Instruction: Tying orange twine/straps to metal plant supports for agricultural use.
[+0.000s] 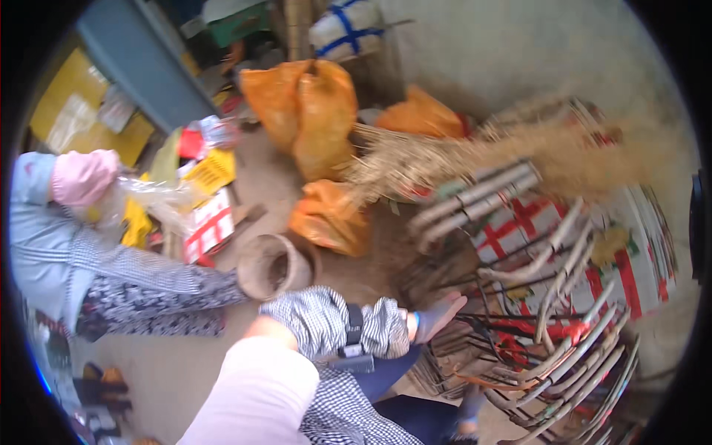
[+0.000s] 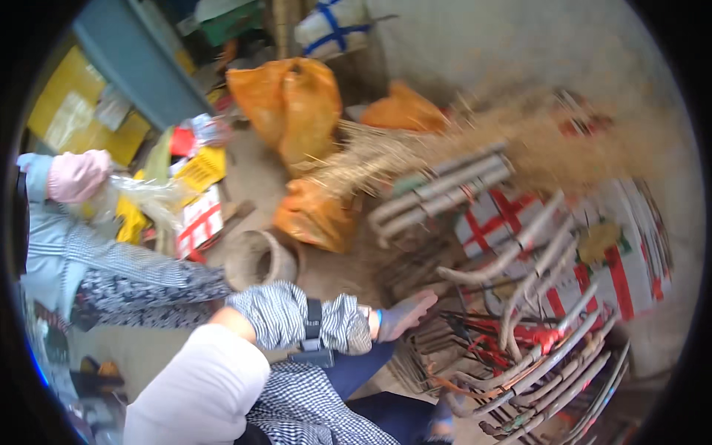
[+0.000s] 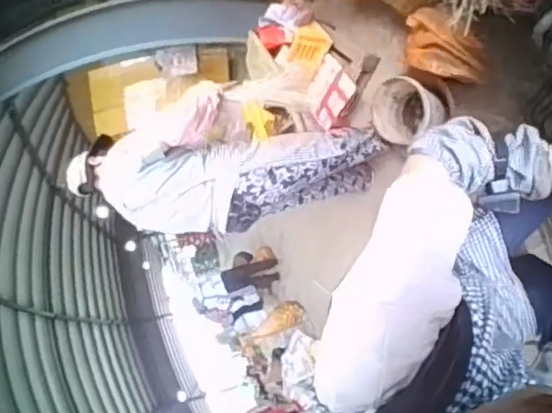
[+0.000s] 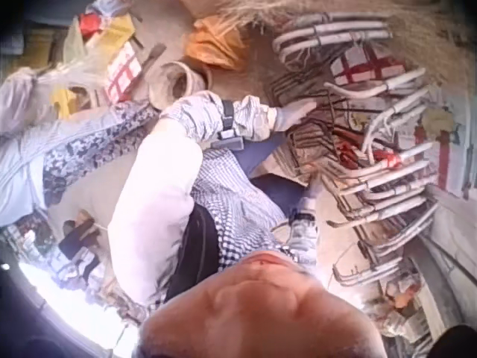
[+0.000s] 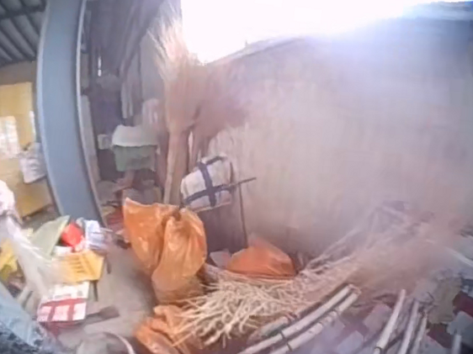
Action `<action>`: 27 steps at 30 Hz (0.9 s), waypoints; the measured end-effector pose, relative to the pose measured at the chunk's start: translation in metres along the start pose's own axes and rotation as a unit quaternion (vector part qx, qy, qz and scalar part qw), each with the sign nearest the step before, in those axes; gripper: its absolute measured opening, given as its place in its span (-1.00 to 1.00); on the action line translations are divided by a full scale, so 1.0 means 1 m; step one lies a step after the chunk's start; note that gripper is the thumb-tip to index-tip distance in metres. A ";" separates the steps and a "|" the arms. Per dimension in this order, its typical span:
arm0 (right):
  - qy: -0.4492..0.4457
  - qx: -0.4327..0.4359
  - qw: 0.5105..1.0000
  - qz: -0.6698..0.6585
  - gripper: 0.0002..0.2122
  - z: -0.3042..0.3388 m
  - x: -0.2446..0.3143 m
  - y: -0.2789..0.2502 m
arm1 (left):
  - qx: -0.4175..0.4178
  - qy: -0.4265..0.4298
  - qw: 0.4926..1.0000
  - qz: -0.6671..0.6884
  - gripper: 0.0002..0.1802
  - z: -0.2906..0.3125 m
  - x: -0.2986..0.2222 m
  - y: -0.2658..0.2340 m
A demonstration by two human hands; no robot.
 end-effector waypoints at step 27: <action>0.145 0.659 0.694 0.251 -0.60 0.659 0.220 0.597 | -0.350 0.251 0.675 0.599 -0.72 0.752 -0.061 -0.164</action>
Point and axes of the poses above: each hand's wrist, its own z-axis away from the middle knuckle, its own y-axis out of the palm, x = y × z, the point moved 10 cm from there along -z, towards the middle knuckle, and after that the axes turned 8 degrees about z, right-handed, at the moved point
